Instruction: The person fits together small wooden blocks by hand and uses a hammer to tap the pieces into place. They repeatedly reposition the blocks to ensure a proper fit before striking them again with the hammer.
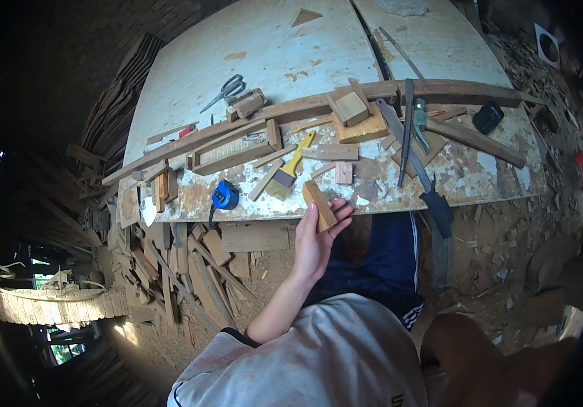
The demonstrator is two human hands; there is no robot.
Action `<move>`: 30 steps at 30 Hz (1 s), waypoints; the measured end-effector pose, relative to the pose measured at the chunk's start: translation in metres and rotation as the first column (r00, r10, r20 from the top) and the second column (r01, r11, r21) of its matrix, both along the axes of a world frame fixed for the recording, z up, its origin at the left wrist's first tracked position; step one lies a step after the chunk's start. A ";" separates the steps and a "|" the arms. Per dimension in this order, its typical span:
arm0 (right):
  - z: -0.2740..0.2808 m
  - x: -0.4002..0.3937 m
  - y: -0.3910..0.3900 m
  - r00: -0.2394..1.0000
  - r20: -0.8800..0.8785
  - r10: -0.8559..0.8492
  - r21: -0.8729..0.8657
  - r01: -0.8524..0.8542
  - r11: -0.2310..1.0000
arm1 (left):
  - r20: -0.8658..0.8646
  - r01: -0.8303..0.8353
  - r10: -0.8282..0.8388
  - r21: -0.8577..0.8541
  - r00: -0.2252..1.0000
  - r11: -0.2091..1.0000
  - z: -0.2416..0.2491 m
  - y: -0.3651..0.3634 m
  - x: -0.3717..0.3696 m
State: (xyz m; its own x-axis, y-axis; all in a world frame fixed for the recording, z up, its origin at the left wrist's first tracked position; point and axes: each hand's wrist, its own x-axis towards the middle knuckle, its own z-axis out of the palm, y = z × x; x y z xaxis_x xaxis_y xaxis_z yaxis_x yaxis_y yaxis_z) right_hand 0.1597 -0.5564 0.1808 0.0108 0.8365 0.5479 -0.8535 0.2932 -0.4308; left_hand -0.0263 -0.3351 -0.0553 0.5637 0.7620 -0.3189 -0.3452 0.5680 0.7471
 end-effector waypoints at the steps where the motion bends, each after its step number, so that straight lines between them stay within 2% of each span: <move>1: 0.009 -0.002 0.007 0.999 0.031 -0.040 -0.008 0.040 0.999 | -0.019 -0.001 0.001 0.011 1.000 1.000 0.002 0.002 0.001; 5: 0.020 -0.002 0.043 0.969 0.095 -0.230 -0.037 0.234 0.971 | -0.037 -0.007 0.007 0.005 0.999 1.000 -0.001 -0.002 0.001; 9: -0.035 0.005 0.087 0.909 0.010 -0.417 -0.125 0.415 0.901 | -0.044 -0.012 0.013 0.010 0.999 1.000 -0.001 -0.001 0.003; 13: -0.062 0.001 0.106 0.890 -0.127 -0.437 -0.232 0.401 0.886 | -0.037 -0.011 0.011 -0.005 0.999 1.000 0.002 0.000 0.003; 20: -0.077 0.001 0.109 0.862 -0.238 -0.447 -0.216 0.401 0.890 | -0.044 -0.019 0.019 0.001 0.999 1.000 0.002 0.002 0.004; 26: -0.081 0.002 0.103 0.868 -0.142 -0.476 -0.264 0.430 0.863 | -0.045 -0.013 0.013 0.007 0.999 1.000 -0.001 0.003 0.004; 29: -0.089 -0.001 0.102 0.850 -0.272 -0.450 -0.239 0.394 0.888 | -0.045 -0.013 0.013 0.008 0.999 1.000 -0.001 0.003 0.004; 30: -0.091 -0.001 0.102 0.853 -0.259 -0.453 -0.240 0.397 0.886 | -0.046 -0.013 0.013 0.007 0.999 1.000 -0.001 0.004 0.004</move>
